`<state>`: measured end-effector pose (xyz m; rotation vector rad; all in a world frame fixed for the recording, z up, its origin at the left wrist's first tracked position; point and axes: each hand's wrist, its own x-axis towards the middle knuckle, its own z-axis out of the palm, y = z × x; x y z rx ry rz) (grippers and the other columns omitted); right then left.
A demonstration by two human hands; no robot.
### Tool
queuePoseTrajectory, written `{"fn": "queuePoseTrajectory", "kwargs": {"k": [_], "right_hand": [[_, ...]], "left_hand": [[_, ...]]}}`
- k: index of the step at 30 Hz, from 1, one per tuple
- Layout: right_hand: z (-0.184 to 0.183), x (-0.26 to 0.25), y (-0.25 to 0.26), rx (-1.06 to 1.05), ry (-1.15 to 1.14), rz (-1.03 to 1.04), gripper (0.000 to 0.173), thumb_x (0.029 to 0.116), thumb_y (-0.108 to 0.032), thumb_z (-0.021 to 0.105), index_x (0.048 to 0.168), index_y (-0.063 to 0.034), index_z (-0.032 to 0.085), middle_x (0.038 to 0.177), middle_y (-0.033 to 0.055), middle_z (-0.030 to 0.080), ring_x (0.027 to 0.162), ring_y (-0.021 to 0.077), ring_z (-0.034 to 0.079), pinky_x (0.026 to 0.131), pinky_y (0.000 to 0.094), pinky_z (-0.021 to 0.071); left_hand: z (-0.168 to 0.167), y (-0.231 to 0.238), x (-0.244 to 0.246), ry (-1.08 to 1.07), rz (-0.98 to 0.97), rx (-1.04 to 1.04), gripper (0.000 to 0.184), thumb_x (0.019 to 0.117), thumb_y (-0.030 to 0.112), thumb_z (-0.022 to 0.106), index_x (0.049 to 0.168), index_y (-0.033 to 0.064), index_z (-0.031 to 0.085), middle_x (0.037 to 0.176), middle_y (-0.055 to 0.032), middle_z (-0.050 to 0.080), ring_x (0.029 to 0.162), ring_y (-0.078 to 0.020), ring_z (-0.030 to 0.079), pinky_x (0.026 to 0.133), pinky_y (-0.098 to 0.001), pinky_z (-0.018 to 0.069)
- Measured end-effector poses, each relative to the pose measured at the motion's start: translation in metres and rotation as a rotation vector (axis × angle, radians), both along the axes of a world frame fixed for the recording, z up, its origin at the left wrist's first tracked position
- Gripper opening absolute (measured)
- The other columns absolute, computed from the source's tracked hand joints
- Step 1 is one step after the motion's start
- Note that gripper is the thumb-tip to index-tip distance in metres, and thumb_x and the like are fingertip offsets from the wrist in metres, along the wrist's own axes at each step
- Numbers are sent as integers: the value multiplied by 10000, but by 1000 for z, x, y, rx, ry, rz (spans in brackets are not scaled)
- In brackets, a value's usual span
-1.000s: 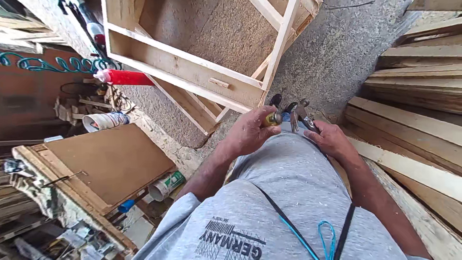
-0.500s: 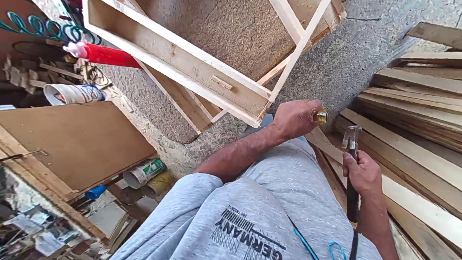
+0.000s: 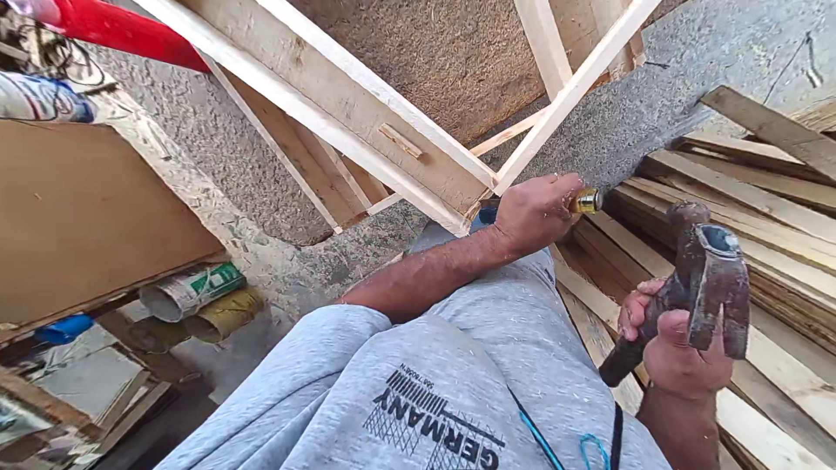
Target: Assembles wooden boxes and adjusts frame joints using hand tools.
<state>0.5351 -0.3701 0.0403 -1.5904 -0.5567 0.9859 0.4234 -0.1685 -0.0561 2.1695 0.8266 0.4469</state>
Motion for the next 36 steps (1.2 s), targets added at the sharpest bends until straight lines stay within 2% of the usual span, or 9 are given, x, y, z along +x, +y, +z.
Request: {"fn": "queuePoseTrajectory", "kwargs": {"k": [5,8,13,16,19,21,26,30,36], "right_hand": [[-13,-3,28,-149,-328,200,473,1067,-531,463,1239,-114,607,791,-79,639,613,24,608,525,240,553],[-25,5,37,-257,-466,378,587,1059,-561,452,1215,-23,629,762,16,647,604,80,627,527,307,571],[-13,40,47,-100,-371,275,458,1065,-471,515,1292,-83,601,823,-80,669,627,22,624,528,230,562],[-13,49,55,75,-322,123,370,1063,-399,554,1303,-117,568,811,-78,671,586,64,612,496,251,543],[-39,40,51,-79,-403,327,537,1071,-479,493,1286,4,587,771,-10,652,581,78,611,501,289,556],[-46,47,53,-155,-409,435,584,1079,-496,457,1304,26,591,756,-8,649,574,63,609,490,281,556],[-41,62,62,79,-263,156,344,1088,-381,498,1259,-86,549,758,-80,647,548,64,594,468,255,534],[-61,52,59,-164,-336,477,521,1082,-454,478,1283,10,601,749,-20,646,566,64,607,485,280,552],[-56,64,68,17,-210,255,368,1097,-378,476,1250,-49,536,740,-78,630,543,62,591,461,255,537]], "left_hand": [[1,1,-1,-11,4,-10,84,839,144,759,863,97,694,720,-51,657,660,-209,679,549,-394,562],[-3,0,0,-44,34,-13,26,881,112,681,867,91,687,725,-62,655,671,-225,679,554,-407,557],[-3,-3,-1,-114,130,29,68,828,103,763,868,71,718,750,-71,694,694,-214,697,599,-394,583],[-2,-3,5,-83,182,31,80,811,75,755,881,67,719,762,-76,691,719,-222,702,629,-393,589],[-5,-5,10,-26,214,51,46,845,67,711,889,82,713,757,-64,680,723,-217,692,639,-389,580],[-8,-4,13,5,219,73,37,857,68,704,890,83,709,765,-64,680,731,-222,694,643,-392,582],[-9,-4,18,54,254,64,54,875,86,707,926,68,717,756,-78,657,715,-234,679,632,-389,571],[-14,-4,21,143,286,13,40,917,66,660,938,68,694,772,-89,663,729,-251,693,640,-424,588],[-18,-4,21,169,299,36,85,877,74,700,962,73,711,774,-81,662,717,-238,687,628,-408,582]]}}
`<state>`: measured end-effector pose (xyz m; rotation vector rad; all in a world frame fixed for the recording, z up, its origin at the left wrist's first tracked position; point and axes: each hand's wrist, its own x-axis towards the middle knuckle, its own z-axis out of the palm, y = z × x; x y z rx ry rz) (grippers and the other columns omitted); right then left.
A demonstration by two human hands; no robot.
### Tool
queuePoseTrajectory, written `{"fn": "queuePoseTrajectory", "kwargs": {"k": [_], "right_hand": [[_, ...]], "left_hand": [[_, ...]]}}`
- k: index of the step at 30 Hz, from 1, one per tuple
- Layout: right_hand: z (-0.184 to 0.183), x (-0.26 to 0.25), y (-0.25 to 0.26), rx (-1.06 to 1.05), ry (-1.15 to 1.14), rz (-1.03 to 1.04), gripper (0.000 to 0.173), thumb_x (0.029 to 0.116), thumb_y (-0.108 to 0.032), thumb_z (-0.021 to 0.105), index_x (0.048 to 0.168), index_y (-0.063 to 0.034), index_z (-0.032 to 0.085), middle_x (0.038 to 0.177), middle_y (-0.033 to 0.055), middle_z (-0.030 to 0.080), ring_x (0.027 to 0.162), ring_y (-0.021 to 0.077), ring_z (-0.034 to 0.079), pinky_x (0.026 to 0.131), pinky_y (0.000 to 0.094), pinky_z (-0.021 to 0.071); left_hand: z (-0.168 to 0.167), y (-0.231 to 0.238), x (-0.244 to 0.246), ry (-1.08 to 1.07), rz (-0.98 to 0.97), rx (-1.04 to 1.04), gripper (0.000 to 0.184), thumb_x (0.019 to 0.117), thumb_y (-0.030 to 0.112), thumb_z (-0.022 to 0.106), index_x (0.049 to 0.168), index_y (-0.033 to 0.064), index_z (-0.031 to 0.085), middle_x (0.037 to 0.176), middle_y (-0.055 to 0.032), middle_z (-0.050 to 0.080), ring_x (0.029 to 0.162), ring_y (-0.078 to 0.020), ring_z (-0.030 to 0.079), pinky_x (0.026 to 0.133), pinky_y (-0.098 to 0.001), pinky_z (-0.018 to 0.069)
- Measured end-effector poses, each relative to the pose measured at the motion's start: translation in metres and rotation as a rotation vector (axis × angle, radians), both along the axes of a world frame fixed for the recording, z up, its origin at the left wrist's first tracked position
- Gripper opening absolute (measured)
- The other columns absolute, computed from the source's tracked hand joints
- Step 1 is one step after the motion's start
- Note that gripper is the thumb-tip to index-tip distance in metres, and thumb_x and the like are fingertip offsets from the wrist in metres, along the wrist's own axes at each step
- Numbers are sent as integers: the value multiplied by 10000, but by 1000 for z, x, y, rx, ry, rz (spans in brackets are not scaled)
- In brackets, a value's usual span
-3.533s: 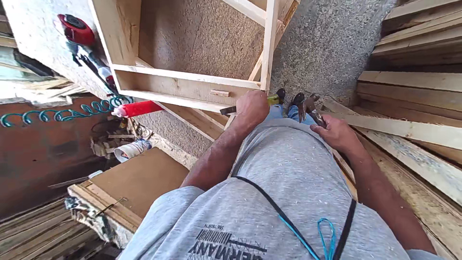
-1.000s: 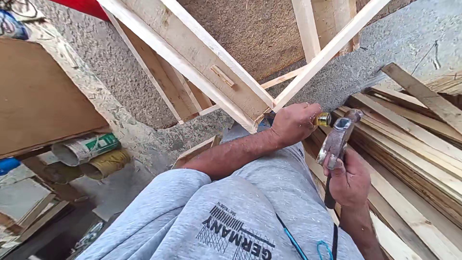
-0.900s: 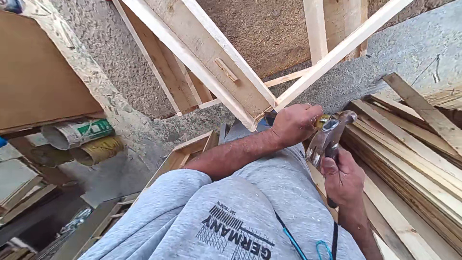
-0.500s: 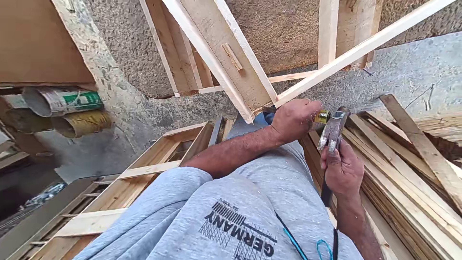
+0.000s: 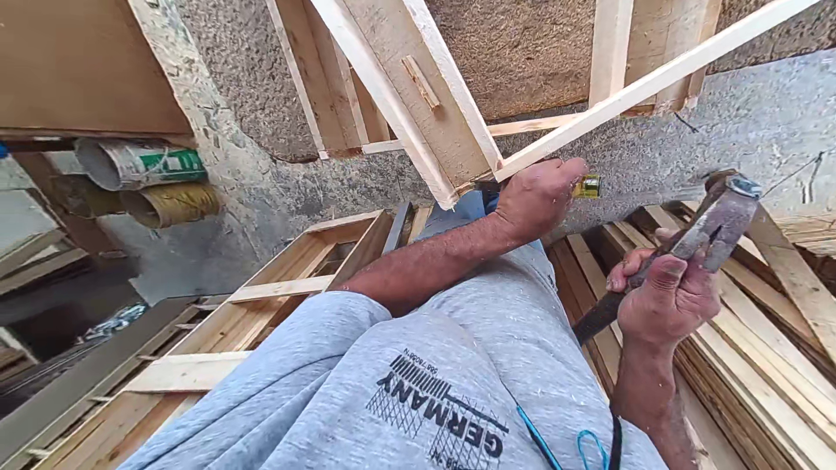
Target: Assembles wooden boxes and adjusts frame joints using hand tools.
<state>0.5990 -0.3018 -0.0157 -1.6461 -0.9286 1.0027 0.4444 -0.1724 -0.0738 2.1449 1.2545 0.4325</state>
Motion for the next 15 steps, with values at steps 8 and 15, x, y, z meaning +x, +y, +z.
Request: {"fn": "queuePoseTrajectory", "kwargs": {"k": [8,15], "right_hand": [[-13,-2,-2,-60,62,46,385,1090,-401,486,1233,-49,548,728,-82,617,530,60,577,454,252,531],[-6,-6,-14,-40,61,126,441,1076,-448,502,1269,-60,585,742,-83,637,553,44,590,471,247,534]], "left_hand": [[-6,-2,-3,34,46,27,30,900,84,686,926,90,699,767,-67,677,707,-226,700,609,-410,586],[4,-5,-23,-67,-70,60,93,791,72,758,878,87,729,749,-61,692,677,-214,699,571,-410,576]]}}
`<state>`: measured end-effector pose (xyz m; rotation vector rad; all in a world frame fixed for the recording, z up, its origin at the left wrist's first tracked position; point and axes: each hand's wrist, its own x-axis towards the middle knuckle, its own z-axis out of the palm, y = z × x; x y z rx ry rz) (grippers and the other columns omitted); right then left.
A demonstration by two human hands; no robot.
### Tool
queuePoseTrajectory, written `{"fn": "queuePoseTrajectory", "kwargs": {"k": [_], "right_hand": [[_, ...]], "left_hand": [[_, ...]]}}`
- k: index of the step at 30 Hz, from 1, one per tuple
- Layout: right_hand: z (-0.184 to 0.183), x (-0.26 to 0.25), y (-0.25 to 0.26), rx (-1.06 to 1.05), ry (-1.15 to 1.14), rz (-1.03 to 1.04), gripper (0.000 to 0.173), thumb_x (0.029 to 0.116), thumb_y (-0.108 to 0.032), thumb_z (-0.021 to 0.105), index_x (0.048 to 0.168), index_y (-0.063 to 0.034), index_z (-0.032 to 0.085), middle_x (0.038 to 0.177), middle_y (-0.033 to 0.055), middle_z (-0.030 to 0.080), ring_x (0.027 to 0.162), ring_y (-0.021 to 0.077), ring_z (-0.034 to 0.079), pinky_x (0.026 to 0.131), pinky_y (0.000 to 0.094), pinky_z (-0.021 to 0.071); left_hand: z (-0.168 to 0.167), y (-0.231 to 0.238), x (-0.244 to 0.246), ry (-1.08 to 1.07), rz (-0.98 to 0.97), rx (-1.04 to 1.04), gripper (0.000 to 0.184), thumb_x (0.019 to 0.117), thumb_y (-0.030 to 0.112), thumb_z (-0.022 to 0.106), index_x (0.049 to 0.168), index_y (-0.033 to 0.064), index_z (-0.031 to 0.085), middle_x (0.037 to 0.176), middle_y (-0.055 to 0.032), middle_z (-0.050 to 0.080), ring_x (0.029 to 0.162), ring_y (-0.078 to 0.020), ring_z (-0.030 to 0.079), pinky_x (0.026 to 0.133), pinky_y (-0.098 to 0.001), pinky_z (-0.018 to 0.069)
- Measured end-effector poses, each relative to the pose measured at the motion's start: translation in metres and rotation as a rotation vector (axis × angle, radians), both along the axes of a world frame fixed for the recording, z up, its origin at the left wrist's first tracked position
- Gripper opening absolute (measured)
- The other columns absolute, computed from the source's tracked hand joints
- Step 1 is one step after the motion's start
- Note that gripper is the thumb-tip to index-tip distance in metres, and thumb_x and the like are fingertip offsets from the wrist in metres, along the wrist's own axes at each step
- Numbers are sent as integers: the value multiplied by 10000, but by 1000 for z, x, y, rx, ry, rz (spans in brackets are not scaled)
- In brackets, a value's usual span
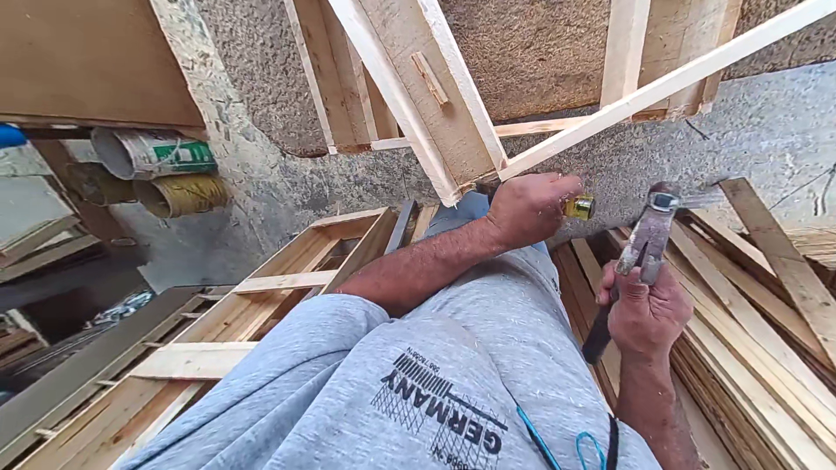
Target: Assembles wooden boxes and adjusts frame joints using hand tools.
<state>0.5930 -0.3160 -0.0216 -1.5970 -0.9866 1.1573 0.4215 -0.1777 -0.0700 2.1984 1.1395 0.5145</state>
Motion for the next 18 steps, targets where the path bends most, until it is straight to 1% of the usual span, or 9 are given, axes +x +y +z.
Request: {"fn": "queuePoseTrajectory", "kwargs": {"k": [2,4,6,8,10,11,13,15,18], "right_hand": [[-4,-8,-4,43,-22,-33,437,1077,-446,499,1283,-67,569,758,-78,650,565,46,599,480,249,539],[-13,-18,-8,8,-140,90,551,1075,-493,471,1284,0,600,755,-5,647,578,72,612,498,285,554],[-11,-16,-9,20,-201,141,577,1073,-515,456,1285,-3,617,767,28,658,595,83,621,518,300,561],[-1,-12,-13,79,-197,48,508,1074,-495,473,1310,-66,611,794,-23,668,611,46,628,528,265,567],[0,-17,-15,136,-142,-66,427,1079,-448,489,1314,-106,594,788,-64,665,601,48,614,516,262,548],[-5,-22,-15,120,-148,-47,441,1079,-451,488,1308,-90,594,775,-57,660,594,51,613,512,266,551],[-13,-25,-14,19,-225,119,562,1078,-501,456,1302,-8,607,746,17,655,575,80,618,504,305,561],[-8,-13,-9,8,-261,150,567,1075,-513,455,1282,-16,630,758,27,668,581,77,625,508,298,563],[4,-11,-9,118,-115,-69,410,1081,-431,498,1305,-102,597,777,-69,656,577,46,599,498,252,543]], "left_hand": [[3,-2,-5,-20,-3,8,104,774,80,770,871,92,734,759,-60,706,685,-211,706,572,-408,576],[2,-2,-8,-36,5,28,60,796,109,762,825,110,709,726,-41,691,664,-193,694,551,-394,563],[2,-1,-11,-89,-6,35,60,804,101,766,806,103,705,707,-38,686,650,-184,687,547,-386,561],[3,-1,-14,-122,-31,26,70,785,78,775,820,88,715,723,-50,698,668,-188,699,574,-391,578],[3,-1,-15,-119,-33,22,67,786,76,770,819,84,712,721,-54,693,666,-190,695,575,-389,573],[2,-2,-15,-104,-25,25,63,790,83,768,811,89,709,717,-52,691,662,-190,693,568,-387,568],[0,-3,-17,-49,-11,26,61,816,112,759,802,107,700,719,-40,693,660,-185,694,554,-387,567],[-1,2,-17,-36,2,22,58,809,113,761,811,104,704,709,-40,682,647,-190,685,545,-392,560],[-1,1,-17,-63,3,-40,65,817,85,755,870,86,716,739,-51,683,676,-199,687,578,-401,572]]}}
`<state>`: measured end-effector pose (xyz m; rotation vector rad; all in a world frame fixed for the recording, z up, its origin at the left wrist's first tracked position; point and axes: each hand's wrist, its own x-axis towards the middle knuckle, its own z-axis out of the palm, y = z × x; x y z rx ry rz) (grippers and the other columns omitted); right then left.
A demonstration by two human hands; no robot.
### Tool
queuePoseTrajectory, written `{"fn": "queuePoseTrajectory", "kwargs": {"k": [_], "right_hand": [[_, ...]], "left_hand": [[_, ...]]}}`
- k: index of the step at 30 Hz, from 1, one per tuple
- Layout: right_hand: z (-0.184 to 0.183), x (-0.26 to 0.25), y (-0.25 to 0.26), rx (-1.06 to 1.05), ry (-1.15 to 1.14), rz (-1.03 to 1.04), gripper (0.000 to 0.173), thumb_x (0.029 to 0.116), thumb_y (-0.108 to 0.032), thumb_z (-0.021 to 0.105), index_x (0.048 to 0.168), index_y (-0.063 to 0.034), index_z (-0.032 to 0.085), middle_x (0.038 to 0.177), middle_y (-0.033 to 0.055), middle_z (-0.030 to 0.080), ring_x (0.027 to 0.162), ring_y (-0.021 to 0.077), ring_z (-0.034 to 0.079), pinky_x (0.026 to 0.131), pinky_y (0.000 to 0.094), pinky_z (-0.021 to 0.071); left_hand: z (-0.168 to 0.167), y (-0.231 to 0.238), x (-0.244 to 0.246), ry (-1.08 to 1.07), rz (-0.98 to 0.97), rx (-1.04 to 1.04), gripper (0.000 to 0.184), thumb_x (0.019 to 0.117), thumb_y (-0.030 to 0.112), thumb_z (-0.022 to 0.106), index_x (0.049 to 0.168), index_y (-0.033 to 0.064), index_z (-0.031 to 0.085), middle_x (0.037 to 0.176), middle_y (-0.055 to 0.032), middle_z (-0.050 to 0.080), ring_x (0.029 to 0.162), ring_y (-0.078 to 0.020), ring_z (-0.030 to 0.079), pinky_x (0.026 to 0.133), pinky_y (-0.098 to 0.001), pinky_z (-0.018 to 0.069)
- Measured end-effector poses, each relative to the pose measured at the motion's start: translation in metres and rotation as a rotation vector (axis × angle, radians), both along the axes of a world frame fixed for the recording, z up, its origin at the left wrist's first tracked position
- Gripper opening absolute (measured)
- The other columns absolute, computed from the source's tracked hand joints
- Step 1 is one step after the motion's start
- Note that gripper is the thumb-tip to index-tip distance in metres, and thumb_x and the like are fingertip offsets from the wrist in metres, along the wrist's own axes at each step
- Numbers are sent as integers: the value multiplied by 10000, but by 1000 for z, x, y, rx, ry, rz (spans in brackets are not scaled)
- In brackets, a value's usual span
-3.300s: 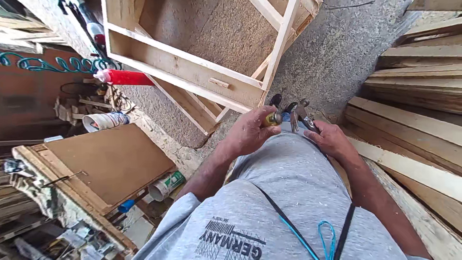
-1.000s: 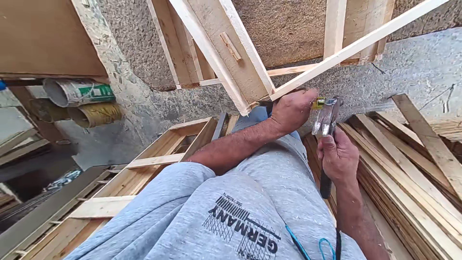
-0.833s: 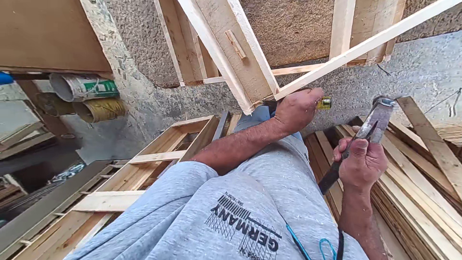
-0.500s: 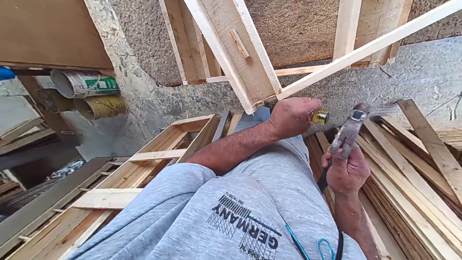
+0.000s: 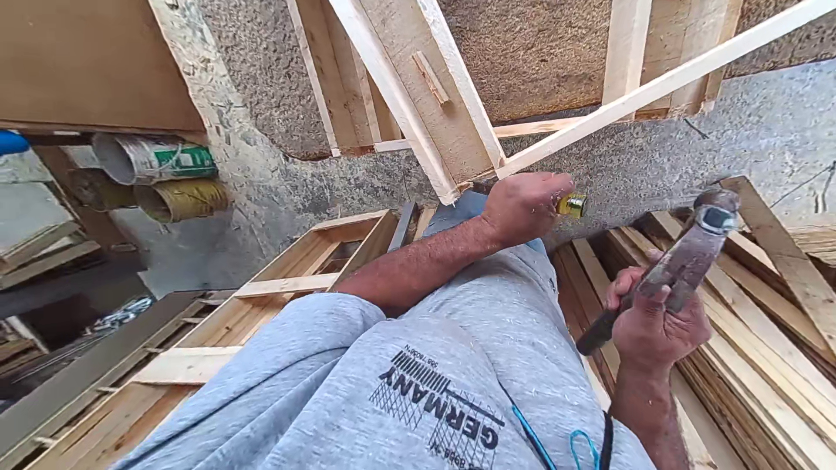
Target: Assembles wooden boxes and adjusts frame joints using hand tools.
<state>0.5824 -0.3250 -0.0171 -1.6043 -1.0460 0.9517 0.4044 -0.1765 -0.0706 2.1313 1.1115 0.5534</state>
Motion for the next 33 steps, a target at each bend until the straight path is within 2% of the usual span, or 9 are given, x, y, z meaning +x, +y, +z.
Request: {"fn": "queuePoseTrajectory", "kwargs": {"k": [4,9,13,17,21,25,27,30,33], "right_hand": [[-21,-20,-2,-137,-107,175,582,1073,-511,463,1284,10,617,740,22,661,571,89,623,505,315,567],[-14,-10,3,-24,23,13,428,1080,-428,502,1294,-65,582,753,-60,642,564,54,594,480,259,537],[-29,-16,3,-154,-128,238,604,1068,-525,464,1302,8,623,761,38,678,586,93,635,522,325,578],[-18,-15,7,-56,31,61,447,1076,-452,500,1284,-67,590,747,-68,644,561,43,598,478,255,544],[-34,-26,4,-154,-101,235,593,1074,-517,448,1288,9,621,744,26,670,572,94,630,509,329,572],[-30,-24,7,-57,26,94,479,1078,-456,492,1283,-34,592,724,-44,632,546,59,598,467,271,548],[-43,-31,7,-108,-36,221,542,1075,-483,478,1268,4,617,728,10,650,563,92,618,502,319,566],[-47,-16,12,-182,-255,431,588,1068,-531,448,1258,-20,667,828,69,719,687,113,683,627,354,599],[-43,7,-3,-248,-311,383,597,1063,-554,439,1258,-38,667,793,60,700,627,123,662,566,369,587]], "left_hand": [[0,0,0,83,20,2,136,849,91,725,983,104,714,765,-49,697,698,-213,703,605,-418,587],[2,4,-3,67,16,-44,103,818,75,744,907,105,700,771,-45,684,709,-209,692,600,-427,580],[0,6,-5,180,13,-32,94,821,130,744,892,130,682,733,-29,675,690,-208,691,607,-441,576],[0,6,-10,130,26,-56,103,817,89,754,899,106,694,755,-47,680,708,-218,694,612,-444,586],[0,6,-14,169,33,-39,68,835,114,732,882,114,683,729,-46,670,684,-224,691,592,-454,577],[1,5,-17,158,52,-29,90,821,106,753,886,99,692,756,-54,682,703,-225,697,607,-448,585],[-1,4,-19,243,50,-55,80,864,138,719,940,119,701,776,-54,691,733,-240,707,639,-474,589],[-5,2,-26,463,-78,-115,115,972,138,600,1017,123,704,864,-97,721,837,-305,730,709,-528,591],[2,-17,-28,742,-334,-344,229,1032,113,473,1095,58,686,983,-191,717,973,-407,701,804,-586,551]]}}
